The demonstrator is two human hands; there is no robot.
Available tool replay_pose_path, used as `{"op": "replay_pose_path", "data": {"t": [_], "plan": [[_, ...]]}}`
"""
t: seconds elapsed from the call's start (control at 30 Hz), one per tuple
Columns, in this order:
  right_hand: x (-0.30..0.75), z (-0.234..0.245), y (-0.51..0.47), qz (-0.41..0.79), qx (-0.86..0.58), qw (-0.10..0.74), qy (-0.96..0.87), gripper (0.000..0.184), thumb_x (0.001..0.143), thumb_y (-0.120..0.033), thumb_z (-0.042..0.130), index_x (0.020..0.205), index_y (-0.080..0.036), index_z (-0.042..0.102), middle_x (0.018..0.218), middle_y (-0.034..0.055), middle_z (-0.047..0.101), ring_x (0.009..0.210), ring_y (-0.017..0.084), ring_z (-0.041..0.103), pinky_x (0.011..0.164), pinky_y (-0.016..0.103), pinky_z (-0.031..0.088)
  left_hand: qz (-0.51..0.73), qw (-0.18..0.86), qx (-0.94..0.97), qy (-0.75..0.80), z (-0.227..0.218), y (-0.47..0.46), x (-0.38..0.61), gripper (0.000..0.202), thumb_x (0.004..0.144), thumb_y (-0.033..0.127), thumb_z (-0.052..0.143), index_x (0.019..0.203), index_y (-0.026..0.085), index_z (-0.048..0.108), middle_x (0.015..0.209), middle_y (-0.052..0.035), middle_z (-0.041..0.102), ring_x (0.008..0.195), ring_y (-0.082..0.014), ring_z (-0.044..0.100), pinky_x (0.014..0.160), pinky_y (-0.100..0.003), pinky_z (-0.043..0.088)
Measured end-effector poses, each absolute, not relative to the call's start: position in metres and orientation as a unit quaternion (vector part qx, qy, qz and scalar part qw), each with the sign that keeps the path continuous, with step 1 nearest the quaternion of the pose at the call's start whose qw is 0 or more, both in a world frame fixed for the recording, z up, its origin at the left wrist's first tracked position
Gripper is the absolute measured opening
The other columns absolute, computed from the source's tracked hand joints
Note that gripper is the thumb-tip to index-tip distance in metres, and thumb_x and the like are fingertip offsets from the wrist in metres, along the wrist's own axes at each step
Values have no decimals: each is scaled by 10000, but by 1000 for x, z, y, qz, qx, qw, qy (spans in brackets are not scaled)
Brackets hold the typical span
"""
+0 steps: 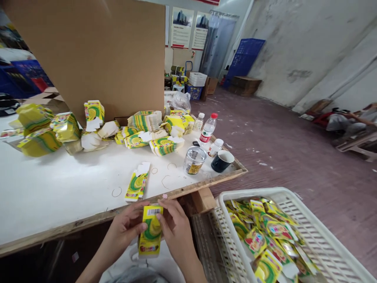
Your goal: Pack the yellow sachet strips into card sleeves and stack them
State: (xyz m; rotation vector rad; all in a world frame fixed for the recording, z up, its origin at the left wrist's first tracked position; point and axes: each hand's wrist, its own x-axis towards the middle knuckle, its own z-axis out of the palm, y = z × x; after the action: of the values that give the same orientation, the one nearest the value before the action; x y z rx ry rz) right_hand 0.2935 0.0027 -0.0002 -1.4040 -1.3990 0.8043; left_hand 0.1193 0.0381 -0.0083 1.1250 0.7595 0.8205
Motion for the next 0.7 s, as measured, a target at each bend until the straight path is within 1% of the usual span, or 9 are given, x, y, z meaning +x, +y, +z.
{"op": "replay_pose_path", "data": {"t": [0.1,0.17,0.27,0.3,0.33,0.4,0.5,0.63,0.7], "plan": [[303,2,-4,283,-588,520,-551,214,927,-311,576,1091,-218,677,1007,84,723,881,216,684,742,304,550,359,691,527,342,-9,39,129,460,831,318,703,1260,203,584,1107,-127,762,972,-281,732,817,-364,574],[318,10,-12,136,-643,531,-535,173,915,-319,593,1011,-214,692,937,84,703,859,234,655,772,352,532,366,619,584,375,-11,50,132,439,870,315,636,1291,209,569,1270,-139,690,1122,-283,678,947,-401,534],[350,30,-24,-165,-728,490,-451,230,901,-391,620,936,-182,708,940,131,657,995,317,584,955,516,416,353,373,674,531,-20,83,122,478,887,295,580,1343,170,515,1419,-156,565,1324,-276,517,1120,-429,387],[358,36,-27,-222,-742,471,-422,278,900,-421,624,966,-163,704,998,158,649,1079,350,555,1018,567,345,316,281,679,600,-24,95,117,521,878,304,583,1364,142,486,1413,-175,555,1339,-289,487,1122,-443,377],[364,40,-29,-255,-749,456,-407,321,900,-447,625,997,-149,695,1046,178,641,1139,373,527,1053,595,289,304,249,664,636,-29,107,112,568,856,289,602,1370,88,467,1399,-228,538,1344,-340,459,1114,-505,357],[365,40,-29,-240,-744,450,-432,350,906,-474,614,1011,-148,680,1083,185,632,1157,378,522,1055,599,283,285,217,644,676,-39,126,103,533,824,278,622,1293,46,520,1299,-281,572,1290,-425,466,1047,-618,352],[347,26,-21,-131,-705,482,-504,265,930,-437,586,955,-185,666,990,133,635,1001,314,581,944,518,409,270,210,633,695,-49,140,96,307,775,250,648,1042,99,636,1049,-222,670,1126,-446,560,957,-644,373],[309,7,-6,0,-643,538,-545,94,933,-286,603,972,-225,662,970,78,646,925,247,604,835,393,481,284,222,627,691,-44,136,90,125,786,251,605,885,175,590,815,-97,668,862,-327,639,831,-487,460],[293,5,-1,52,-608,548,-572,105,939,-223,583,1012,-246,654,987,61,669,940,231,617,816,359,501,307,244,634,667,-33,123,89,92,843,290,537,862,201,551,769,-50,648,733,-250,625,736,-378,481]]}}
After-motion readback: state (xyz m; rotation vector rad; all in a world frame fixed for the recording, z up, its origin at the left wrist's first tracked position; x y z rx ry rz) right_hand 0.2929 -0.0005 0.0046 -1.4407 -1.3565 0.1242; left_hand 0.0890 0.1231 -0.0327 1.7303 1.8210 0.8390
